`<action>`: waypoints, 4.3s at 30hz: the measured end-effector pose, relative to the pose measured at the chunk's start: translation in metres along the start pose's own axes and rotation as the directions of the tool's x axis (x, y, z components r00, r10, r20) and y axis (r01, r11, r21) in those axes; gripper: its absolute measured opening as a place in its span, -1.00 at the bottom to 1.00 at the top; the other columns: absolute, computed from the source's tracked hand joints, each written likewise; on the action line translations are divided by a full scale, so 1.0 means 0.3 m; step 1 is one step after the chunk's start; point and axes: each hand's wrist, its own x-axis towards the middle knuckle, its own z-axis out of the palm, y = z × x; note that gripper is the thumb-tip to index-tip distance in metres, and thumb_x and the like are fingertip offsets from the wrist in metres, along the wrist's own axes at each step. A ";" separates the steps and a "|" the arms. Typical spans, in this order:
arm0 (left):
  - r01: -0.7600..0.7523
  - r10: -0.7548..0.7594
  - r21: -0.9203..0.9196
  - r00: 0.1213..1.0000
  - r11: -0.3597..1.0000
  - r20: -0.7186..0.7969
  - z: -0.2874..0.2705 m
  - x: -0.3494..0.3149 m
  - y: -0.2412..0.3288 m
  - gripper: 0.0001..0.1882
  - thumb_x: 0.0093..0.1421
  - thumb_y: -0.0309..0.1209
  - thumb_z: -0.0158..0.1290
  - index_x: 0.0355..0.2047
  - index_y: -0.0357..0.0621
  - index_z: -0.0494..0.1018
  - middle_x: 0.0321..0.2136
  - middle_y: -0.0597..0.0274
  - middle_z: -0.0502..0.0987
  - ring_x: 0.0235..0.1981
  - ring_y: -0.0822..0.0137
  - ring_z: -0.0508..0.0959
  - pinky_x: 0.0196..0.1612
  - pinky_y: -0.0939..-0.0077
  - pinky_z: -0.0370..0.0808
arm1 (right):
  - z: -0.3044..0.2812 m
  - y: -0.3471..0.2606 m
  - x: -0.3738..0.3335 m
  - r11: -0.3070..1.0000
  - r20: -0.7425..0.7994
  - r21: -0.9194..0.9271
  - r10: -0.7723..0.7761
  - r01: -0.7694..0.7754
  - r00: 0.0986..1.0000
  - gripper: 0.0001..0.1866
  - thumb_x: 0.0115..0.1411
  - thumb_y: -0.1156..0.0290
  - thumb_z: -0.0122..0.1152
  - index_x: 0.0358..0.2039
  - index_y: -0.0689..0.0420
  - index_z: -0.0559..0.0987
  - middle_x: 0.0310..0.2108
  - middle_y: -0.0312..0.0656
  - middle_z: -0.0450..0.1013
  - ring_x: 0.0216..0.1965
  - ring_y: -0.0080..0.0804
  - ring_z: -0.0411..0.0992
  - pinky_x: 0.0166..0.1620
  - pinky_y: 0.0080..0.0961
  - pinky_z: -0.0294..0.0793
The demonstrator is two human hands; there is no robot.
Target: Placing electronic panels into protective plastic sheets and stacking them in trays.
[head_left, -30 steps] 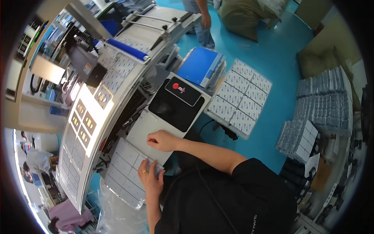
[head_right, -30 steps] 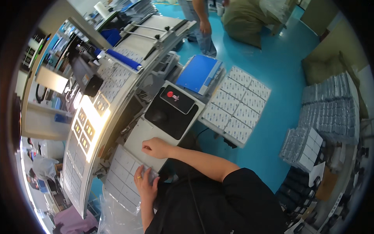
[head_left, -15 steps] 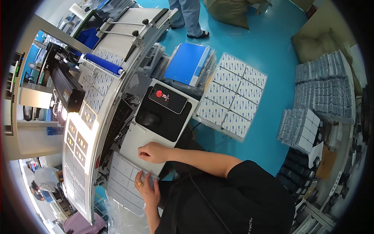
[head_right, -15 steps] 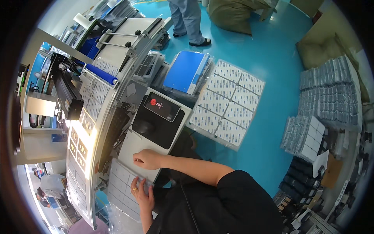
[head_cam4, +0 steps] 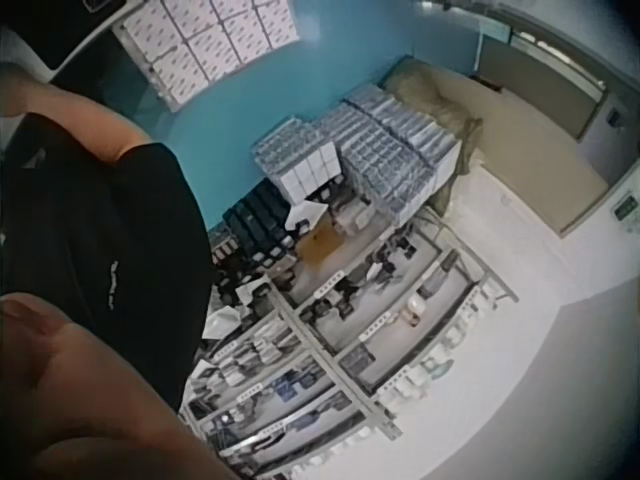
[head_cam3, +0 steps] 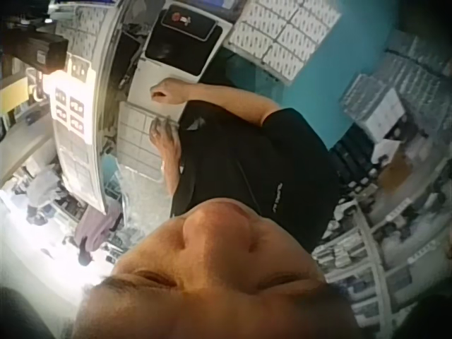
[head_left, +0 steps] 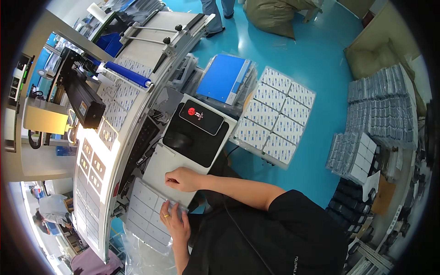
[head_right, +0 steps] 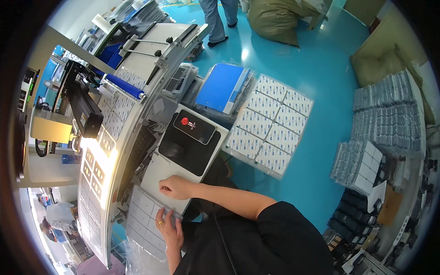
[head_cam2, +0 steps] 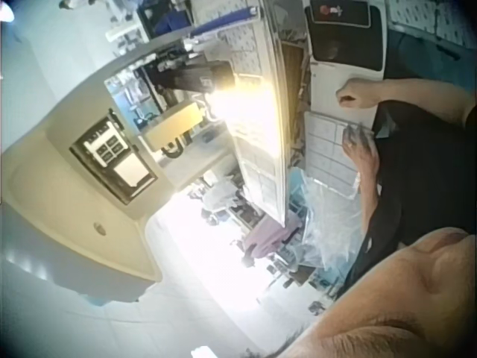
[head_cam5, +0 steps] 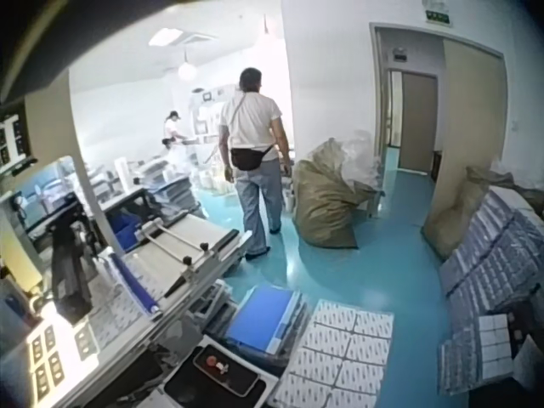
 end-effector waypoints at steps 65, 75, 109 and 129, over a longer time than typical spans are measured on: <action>-0.033 0.009 -0.091 0.966 0.995 -0.257 0.054 -0.025 -0.063 -0.52 0.12 -0.28 0.34 0.07 -0.02 0.63 0.33 0.04 0.46 0.42 -0.07 0.39 0.49 -0.16 0.17 | 0.050 -0.042 0.021 0.984 0.007 -0.074 0.165 -0.164 0.986 -0.81 0.43 0.38 0.37 -0.30 0.22 0.65 -0.50 -0.40 0.54 -0.46 -0.75 0.37 -0.37 -0.61 0.37; -0.032 0.009 -0.087 0.966 0.996 -0.259 0.052 -0.023 -0.060 -0.52 0.11 -0.29 0.34 0.08 -0.01 0.62 0.32 0.04 0.46 0.41 -0.07 0.39 0.48 -0.17 0.18 | 0.051 -0.038 0.018 0.986 0.001 -0.081 0.146 -0.145 0.989 -0.82 0.42 0.38 0.37 -0.29 0.22 0.66 -0.49 -0.39 0.55 -0.47 -0.74 0.39 -0.37 -0.61 0.39; -0.074 -0.056 -0.305 0.917 0.949 -0.395 0.084 -0.069 -0.047 -0.82 0.15 -0.49 0.39 -0.28 -0.05 0.61 -0.21 0.27 0.57 -0.06 0.03 0.55 0.07 0.07 0.37 | 0.049 -0.208 -0.097 0.788 0.443 -0.224 0.606 -0.573 0.660 -0.73 0.51 0.28 0.25 -0.10 0.27 0.64 -0.40 -0.17 0.64 -0.53 -0.51 0.51 -0.41 -0.49 0.51; 0.065 -0.116 -0.172 0.945 0.983 -0.307 0.064 -0.075 -0.049 -0.51 0.06 -0.33 0.47 0.01 -0.02 0.61 0.24 0.06 0.45 0.42 -0.16 0.33 0.46 -0.29 0.16 | 0.098 -0.181 -0.122 0.780 0.439 -0.238 0.618 -0.579 0.652 -0.79 0.48 0.39 0.22 -0.12 0.32 0.60 -0.43 -0.18 0.61 -0.55 -0.50 0.51 -0.43 -0.46 0.50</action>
